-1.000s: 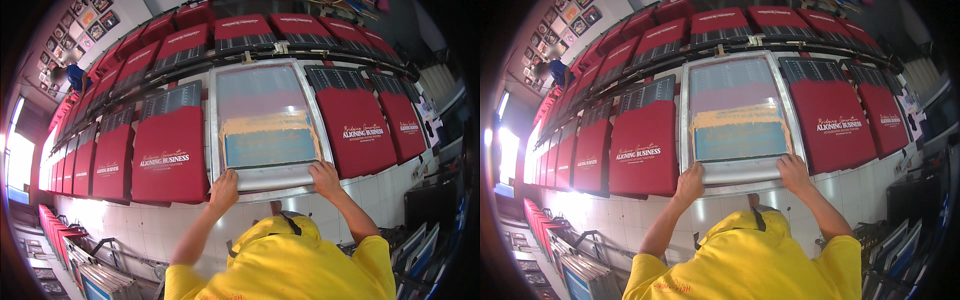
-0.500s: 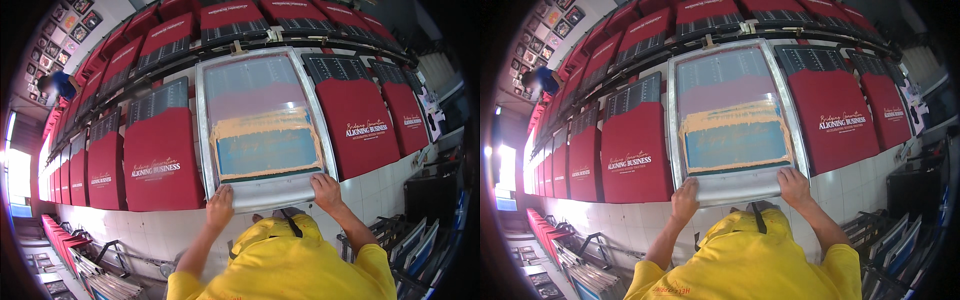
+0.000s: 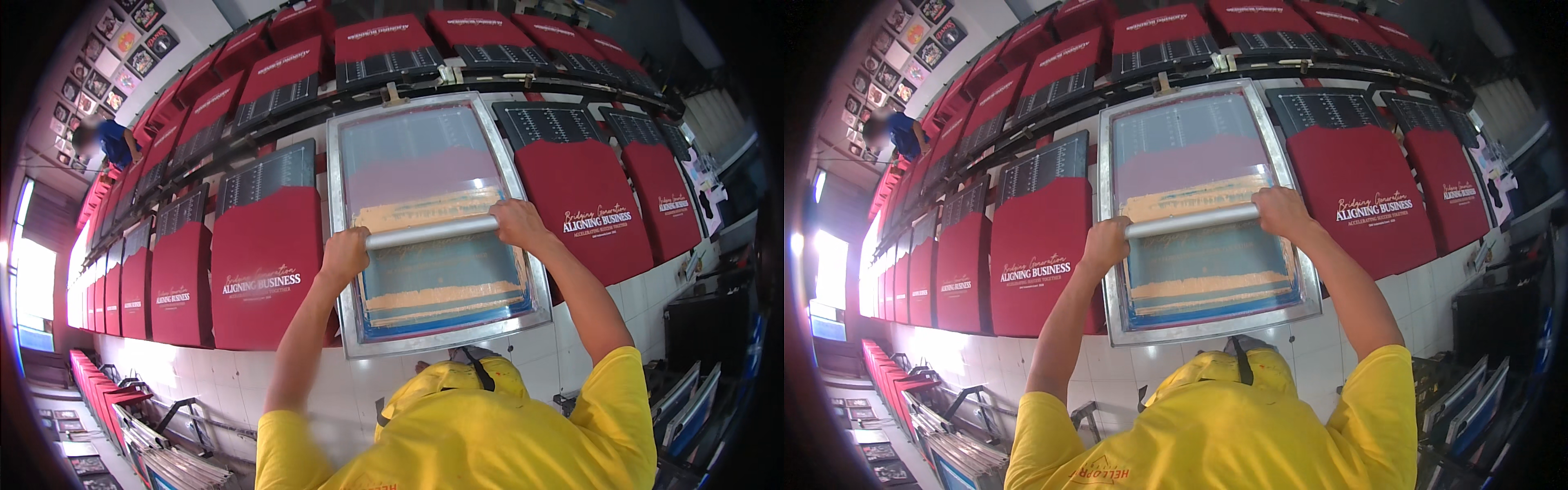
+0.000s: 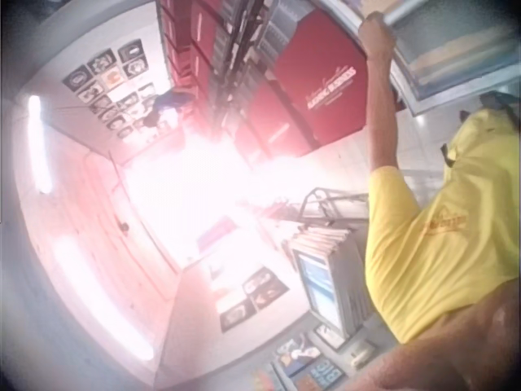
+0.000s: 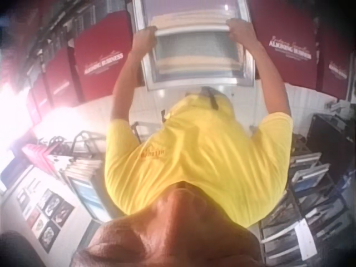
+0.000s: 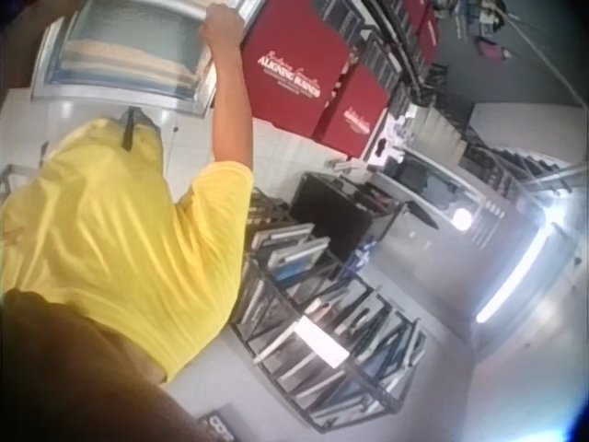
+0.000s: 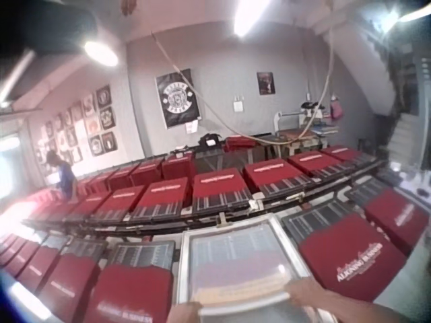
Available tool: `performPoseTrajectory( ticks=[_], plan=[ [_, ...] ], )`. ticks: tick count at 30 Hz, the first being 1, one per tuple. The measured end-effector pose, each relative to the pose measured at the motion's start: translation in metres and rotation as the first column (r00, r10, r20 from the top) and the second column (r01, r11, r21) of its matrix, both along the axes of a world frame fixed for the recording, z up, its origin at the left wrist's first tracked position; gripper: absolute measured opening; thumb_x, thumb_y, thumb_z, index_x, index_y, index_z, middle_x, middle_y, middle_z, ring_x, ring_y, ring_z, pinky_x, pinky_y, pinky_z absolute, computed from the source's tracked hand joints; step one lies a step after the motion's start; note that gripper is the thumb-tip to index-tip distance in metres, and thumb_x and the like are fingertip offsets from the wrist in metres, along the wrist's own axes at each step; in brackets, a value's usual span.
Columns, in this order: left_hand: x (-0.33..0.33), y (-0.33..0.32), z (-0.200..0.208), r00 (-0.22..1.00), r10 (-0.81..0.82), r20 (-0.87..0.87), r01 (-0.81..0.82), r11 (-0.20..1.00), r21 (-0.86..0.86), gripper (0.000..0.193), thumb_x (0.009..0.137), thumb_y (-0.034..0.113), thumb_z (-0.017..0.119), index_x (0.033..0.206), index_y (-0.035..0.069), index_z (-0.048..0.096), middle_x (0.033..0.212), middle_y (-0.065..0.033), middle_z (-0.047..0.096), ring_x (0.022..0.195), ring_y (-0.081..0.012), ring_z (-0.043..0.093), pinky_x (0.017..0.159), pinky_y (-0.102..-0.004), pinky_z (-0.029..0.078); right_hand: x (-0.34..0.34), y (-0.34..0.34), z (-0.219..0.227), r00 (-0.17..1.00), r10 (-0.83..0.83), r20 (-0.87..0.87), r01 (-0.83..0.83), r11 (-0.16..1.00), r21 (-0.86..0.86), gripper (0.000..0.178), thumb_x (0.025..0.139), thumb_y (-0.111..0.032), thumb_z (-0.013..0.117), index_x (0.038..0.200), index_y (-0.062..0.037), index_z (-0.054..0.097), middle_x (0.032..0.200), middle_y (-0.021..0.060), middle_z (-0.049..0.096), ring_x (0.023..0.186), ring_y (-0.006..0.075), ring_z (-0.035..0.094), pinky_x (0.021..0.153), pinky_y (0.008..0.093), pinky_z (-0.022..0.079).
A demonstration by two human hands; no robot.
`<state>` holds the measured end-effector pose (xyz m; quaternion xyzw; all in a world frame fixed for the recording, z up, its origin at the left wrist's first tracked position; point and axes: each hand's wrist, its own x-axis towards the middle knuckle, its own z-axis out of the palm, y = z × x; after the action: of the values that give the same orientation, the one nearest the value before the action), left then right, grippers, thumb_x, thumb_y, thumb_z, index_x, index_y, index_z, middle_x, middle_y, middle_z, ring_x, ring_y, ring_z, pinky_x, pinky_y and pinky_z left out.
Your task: The person performs screen printing on red shirts by lowering a frame, applying ink using a squeegee with both hands, and then lifting the frame to reveal the printed design.
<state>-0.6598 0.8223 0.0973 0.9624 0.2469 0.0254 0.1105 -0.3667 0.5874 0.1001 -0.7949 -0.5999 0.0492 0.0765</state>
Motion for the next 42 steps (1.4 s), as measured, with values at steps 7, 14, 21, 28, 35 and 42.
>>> performPoseTrajectory(
  ticks=[7, 14, 21, 28, 35, 42],
  plan=[
    [-0.048, -0.069, 0.024, 0.995, 0.041, 0.086, -0.041, 0.999, 0.004, 0.03, 0.072, -0.005, 0.058, 0.101, 0.004, 0.063, 0.101, -0.0151, 0.068, 0.087, -0.0348, 0.068, 0.073, -0.0431, 0.057, -0.05, -0.071, 0.01, 1.0, 0.001, 0.022, -0.005, 0.978, 0.207, 0.015, 0.072, -0.001, 0.063, 0.086, -0.0072, 0.063, 0.09, 0.009, 0.064, 0.089, 0.0309, 0.064, 0.073, 0.0434, 0.054],
    [-0.116, -0.163, -0.009, 0.981, 0.03, 0.191, -0.038, 0.999, 0.034, 0.042, 0.069, -0.01, 0.058, 0.109, 0.0, 0.06, 0.116, -0.0154, 0.063, 0.109, -0.0345, 0.062, 0.086, -0.0414, 0.054, -0.117, -0.153, -0.022, 0.997, 0.039, 0.067, -0.055, 0.961, 0.27, 0.024, 0.069, -0.004, 0.065, 0.092, -0.0032, 0.061, 0.098, 0.008, 0.061, 0.097, 0.0281, 0.06, 0.079, 0.0388, 0.053],
    [-0.13, -0.187, -0.028, 0.993, 0.013, 0.116, -0.012, 1.0, -0.007, 0.055, 0.068, -0.013, 0.058, 0.122, -0.005, 0.05, 0.133, -0.0202, 0.049, 0.128, -0.0405, 0.045, 0.102, -0.0441, 0.044, -0.141, -0.171, -0.024, 0.999, 0.03, 0.023, -0.033, 0.987, 0.157, 0.055, 0.068, -0.024, 0.082, 0.11, -0.0007, 0.055, 0.118, 0.0126, 0.053, 0.115, 0.0309, 0.051, 0.096, 0.0419, 0.044],
    [-0.137, -0.19, -0.013, 0.996, -0.018, 0.086, 0.03, 0.99, -0.135, 0.058, 0.078, 0.0, 0.06, 0.134, -0.008, 0.045, 0.142, -0.0235, 0.043, 0.136, -0.0413, 0.036, 0.111, -0.0469, 0.035, -0.147, -0.175, -0.022, 1.0, 0.01, -0.025, -0.007, 0.993, 0.121, 0.064, 0.078, -0.04, 0.076, 0.121, 0.0019, 0.053, 0.126, 0.016, 0.052, 0.122, 0.0333, 0.048, 0.102, 0.0451, 0.04],
    [-0.152, -0.137, -0.052, 0.877, 0.348, 0.332, -0.299, 0.935, -0.191, 0.044, 0.092, 0.012, 0.056, 0.132, -0.004, 0.047, 0.137, -0.0249, 0.046, 0.13, -0.0401, 0.043, 0.106, -0.0459, 0.038, -0.1, -0.158, -0.05, 0.914, -0.369, -0.168, 0.402, 0.774, 0.49, 0.04, 0.088, -0.02, 0.063, 0.12, 0.0015, 0.056, 0.122, 0.0215, 0.058, 0.111, 0.0393, 0.055, 0.096, 0.046, 0.044],
    [-0.162, -0.084, -0.101, 0.784, 0.617, 0.071, -0.492, 0.687, -0.535, 0.033, 0.098, 0.02, 0.05, 0.114, -0.006, 0.064, 0.108, -0.0237, 0.065, 0.103, -0.0396, 0.062, 0.091, -0.0413, 0.048, -0.049, -0.137, -0.103, 0.637, -0.602, -0.481, 0.768, 0.551, 0.327, 0.029, 0.093, -0.015, 0.051, 0.114, 0.0021, 0.062, 0.111, 0.024, 0.064, 0.106, 0.0415, 0.06, 0.09, 0.047, 0.047]
  ],
)
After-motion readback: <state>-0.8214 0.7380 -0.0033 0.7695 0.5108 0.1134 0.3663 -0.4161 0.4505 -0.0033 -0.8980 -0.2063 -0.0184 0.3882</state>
